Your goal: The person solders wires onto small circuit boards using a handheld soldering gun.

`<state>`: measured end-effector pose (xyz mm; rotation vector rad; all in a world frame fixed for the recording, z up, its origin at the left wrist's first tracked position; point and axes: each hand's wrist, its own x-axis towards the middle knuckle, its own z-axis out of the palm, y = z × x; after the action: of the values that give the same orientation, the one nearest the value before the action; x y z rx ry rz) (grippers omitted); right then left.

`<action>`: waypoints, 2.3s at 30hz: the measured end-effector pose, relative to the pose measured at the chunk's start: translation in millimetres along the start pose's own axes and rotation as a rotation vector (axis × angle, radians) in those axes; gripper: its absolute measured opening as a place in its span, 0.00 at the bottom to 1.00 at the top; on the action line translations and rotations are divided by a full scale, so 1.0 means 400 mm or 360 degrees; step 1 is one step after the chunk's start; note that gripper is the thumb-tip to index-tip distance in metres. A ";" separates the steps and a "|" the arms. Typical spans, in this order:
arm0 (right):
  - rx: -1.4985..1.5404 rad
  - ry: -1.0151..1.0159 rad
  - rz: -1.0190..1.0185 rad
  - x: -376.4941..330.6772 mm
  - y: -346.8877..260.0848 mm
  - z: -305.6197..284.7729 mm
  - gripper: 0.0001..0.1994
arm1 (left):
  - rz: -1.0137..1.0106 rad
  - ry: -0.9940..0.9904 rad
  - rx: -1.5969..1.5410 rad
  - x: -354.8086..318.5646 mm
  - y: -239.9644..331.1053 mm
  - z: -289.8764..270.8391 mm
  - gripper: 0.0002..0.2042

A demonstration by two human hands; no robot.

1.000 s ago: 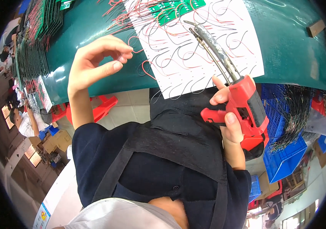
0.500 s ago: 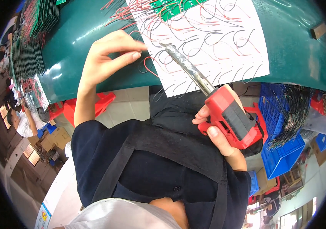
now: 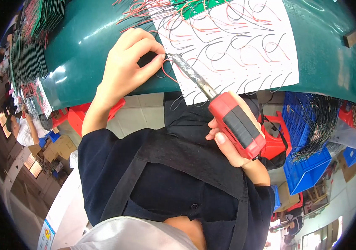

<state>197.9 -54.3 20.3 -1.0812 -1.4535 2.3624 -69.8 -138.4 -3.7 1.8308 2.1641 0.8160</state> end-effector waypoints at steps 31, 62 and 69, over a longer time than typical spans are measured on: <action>0.0056 0.0355 -0.0231 -0.024 -0.125 -0.024 0.43 | -0.0017 -0.0121 0.0035 0.005 -0.004 -0.024 0.05; 0.0019 0.0246 -0.0266 0.014 -0.046 0.015 0.17 | -0.0035 -0.0099 -0.0015 0.006 -0.007 -0.020 0.04; 0.0058 0.0314 -0.0358 0.011 -0.039 0.005 0.17 | -0.0115 -0.0204 0.0021 0.010 0.011 -0.031 0.04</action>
<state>189.9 -45.6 31.5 -1.0475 -1.3774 2.0583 -73.0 -137.8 9.7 1.7486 2.1467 0.6520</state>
